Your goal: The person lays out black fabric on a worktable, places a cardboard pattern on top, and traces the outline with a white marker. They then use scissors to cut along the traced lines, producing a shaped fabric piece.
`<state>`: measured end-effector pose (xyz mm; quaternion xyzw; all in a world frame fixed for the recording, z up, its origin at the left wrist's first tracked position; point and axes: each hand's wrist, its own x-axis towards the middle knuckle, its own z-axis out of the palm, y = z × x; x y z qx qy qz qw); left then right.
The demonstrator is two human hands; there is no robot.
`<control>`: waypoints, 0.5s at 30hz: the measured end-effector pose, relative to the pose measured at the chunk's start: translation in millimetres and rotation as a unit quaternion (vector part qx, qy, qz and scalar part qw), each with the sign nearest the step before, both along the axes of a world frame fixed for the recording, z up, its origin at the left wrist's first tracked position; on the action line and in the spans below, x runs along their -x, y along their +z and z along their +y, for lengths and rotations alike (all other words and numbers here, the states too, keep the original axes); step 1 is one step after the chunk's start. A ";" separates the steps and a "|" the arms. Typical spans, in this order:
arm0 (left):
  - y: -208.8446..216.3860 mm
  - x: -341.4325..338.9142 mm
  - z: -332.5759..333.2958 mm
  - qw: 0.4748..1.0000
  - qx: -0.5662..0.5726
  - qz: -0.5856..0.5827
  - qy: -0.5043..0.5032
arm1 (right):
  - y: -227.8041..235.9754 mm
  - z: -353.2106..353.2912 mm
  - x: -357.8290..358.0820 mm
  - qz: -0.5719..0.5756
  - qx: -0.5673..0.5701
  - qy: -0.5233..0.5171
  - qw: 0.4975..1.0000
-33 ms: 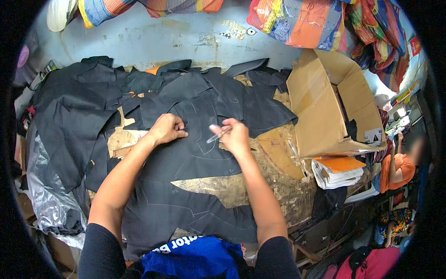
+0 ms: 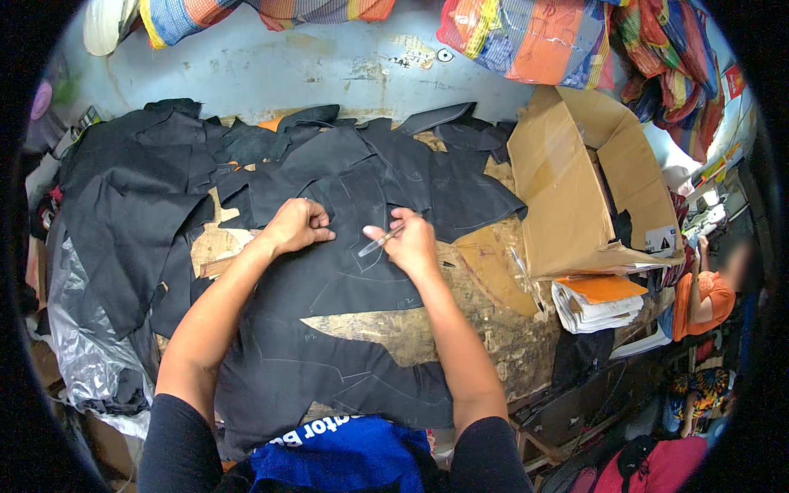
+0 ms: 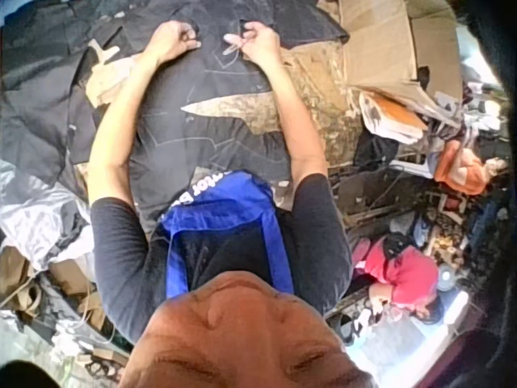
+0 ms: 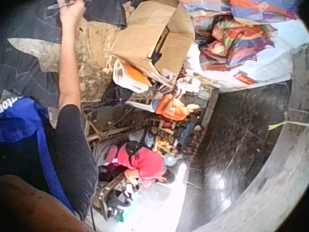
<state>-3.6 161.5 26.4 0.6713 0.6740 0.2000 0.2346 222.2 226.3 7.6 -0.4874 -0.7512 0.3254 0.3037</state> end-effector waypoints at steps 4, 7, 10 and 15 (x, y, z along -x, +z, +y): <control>24.7 -0.3 -5.4 0.979 -0.081 -0.175 -0.066 | 2.6 6.8 20.0 0.128 0.069 0.031 0.989; 43.1 8.0 -20.2 0.988 -0.100 -0.102 -0.052 | 19.8 4.3 17.6 0.317 0.146 0.139 0.927; 56.8 35.3 -38.4 0.998 0.014 -0.052 -0.019 | 48.4 3.7 15.9 0.272 0.028 0.099 0.957; 49.0 54.9 -97.8 0.991 -0.048 -0.010 0.124 | 100.1 35.9 -6.3 0.353 -0.159 0.056 0.920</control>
